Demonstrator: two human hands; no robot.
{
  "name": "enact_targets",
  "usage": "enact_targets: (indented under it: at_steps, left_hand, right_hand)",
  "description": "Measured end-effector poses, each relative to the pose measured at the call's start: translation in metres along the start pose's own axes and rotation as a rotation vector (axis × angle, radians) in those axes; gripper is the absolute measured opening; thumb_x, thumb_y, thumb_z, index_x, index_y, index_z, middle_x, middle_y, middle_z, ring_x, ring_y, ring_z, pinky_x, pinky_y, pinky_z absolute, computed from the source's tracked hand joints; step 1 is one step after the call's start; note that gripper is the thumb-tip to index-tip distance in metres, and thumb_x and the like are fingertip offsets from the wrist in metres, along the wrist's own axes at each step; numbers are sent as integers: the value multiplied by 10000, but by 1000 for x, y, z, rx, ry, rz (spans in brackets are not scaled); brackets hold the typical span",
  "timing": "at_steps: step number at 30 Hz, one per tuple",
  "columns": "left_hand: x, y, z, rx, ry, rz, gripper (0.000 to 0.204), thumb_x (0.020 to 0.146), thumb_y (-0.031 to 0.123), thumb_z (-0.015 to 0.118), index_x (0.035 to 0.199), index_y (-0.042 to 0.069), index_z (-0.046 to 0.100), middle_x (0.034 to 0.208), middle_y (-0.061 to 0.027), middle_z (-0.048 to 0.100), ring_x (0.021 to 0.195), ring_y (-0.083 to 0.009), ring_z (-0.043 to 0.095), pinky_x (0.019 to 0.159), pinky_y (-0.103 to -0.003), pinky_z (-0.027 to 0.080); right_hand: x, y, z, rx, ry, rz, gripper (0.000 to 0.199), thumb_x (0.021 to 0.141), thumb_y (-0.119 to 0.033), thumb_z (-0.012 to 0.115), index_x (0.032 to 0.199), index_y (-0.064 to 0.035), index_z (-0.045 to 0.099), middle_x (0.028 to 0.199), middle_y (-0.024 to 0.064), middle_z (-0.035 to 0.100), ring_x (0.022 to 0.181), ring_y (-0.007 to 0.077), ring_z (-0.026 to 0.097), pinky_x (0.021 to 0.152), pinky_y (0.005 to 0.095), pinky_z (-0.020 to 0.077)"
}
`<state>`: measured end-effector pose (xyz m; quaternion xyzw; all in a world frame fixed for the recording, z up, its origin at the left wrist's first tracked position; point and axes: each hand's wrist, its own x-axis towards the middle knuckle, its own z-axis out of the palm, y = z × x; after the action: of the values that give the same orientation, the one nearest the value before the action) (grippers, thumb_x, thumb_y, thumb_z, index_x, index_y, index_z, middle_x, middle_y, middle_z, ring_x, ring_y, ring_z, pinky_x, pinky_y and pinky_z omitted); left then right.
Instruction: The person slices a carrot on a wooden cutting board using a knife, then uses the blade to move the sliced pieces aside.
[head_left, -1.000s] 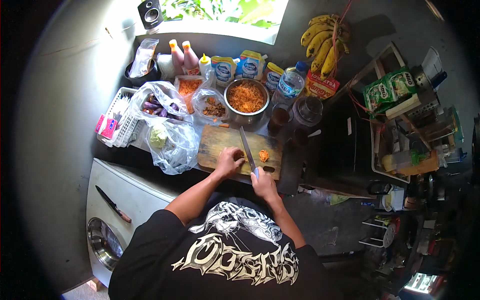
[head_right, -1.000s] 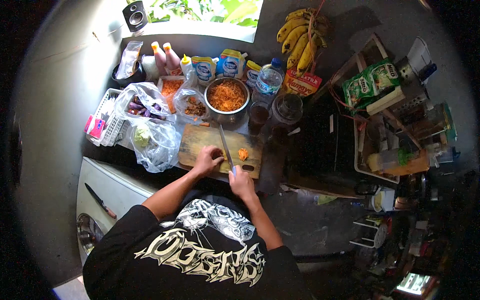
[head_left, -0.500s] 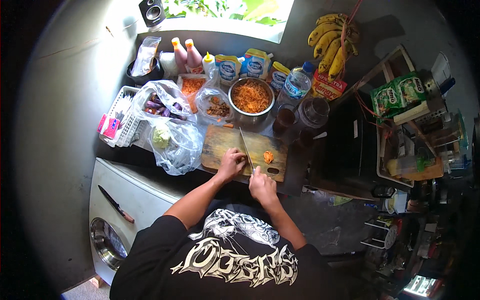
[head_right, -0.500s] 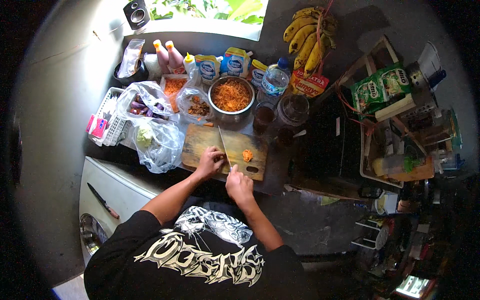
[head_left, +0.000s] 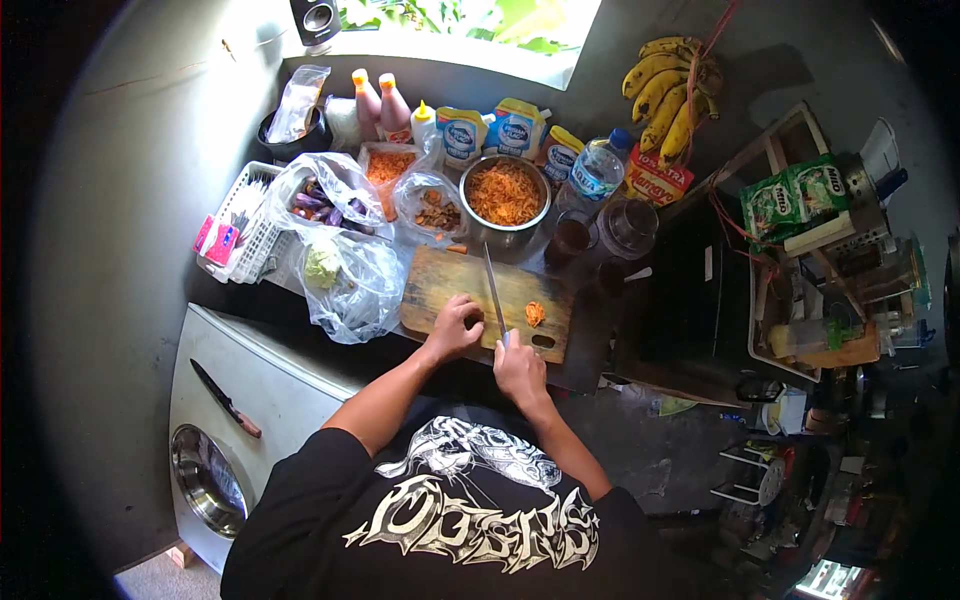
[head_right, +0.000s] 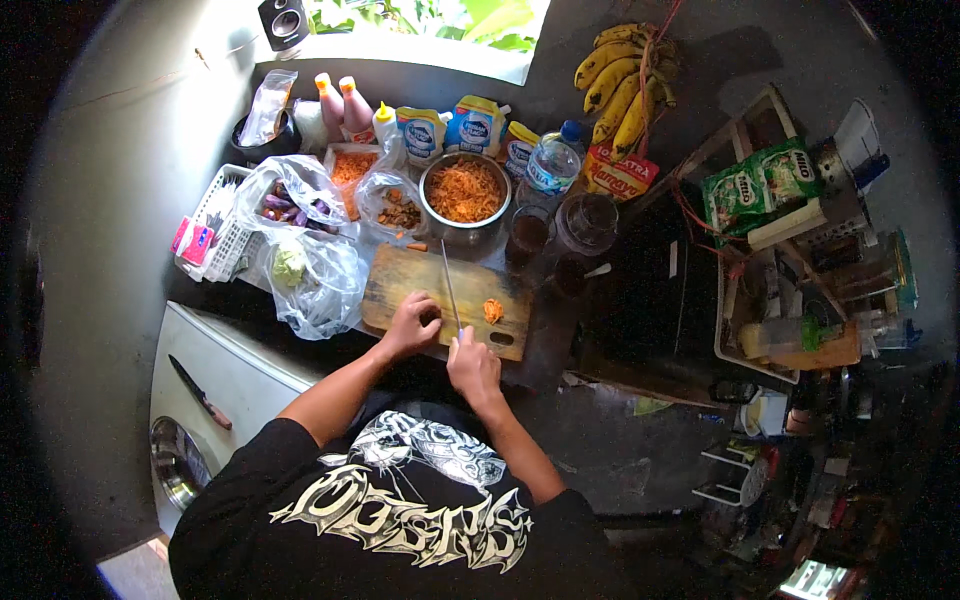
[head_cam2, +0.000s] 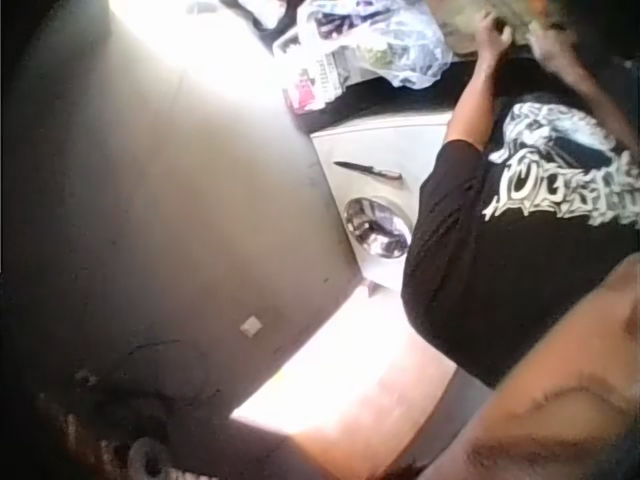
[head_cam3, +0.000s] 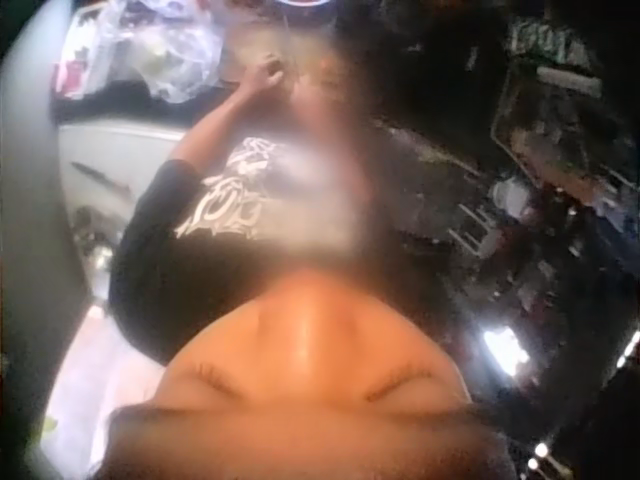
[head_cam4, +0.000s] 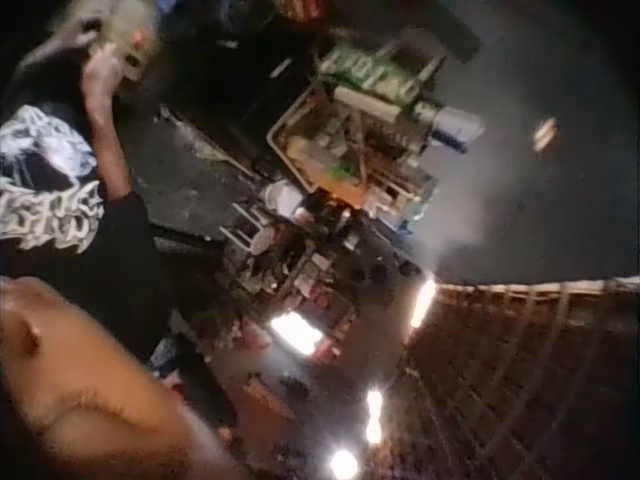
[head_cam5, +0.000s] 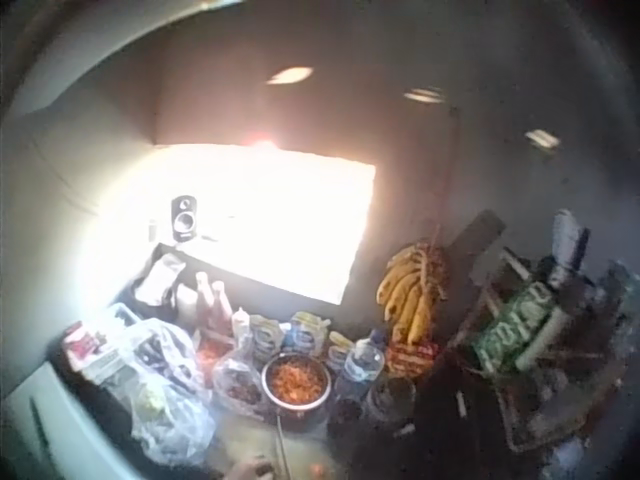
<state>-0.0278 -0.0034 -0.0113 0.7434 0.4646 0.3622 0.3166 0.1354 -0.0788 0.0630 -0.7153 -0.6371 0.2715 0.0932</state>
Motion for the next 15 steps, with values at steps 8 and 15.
enact_targets:
  at_steps: [8,15]
  left_hand:
    - [-3,4,1,35,31,49,91,723,101,654,771,30,622,811,-135,582,840,-338,580,754,-428,488]
    - [-5,2,2,57,-12,47,106,723,96,652,804,33,622,840,-143,584,872,-341,573,800,-430,480]
  right_hand:
    - [-14,26,6,23,-44,3,313,990,-359,529,1055,-55,555,869,313,682,853,517,664,779,604,521]
    - [-9,55,-11,89,143,119,301,949,-339,595,1042,-53,616,850,301,678,851,505,661,744,590,516]
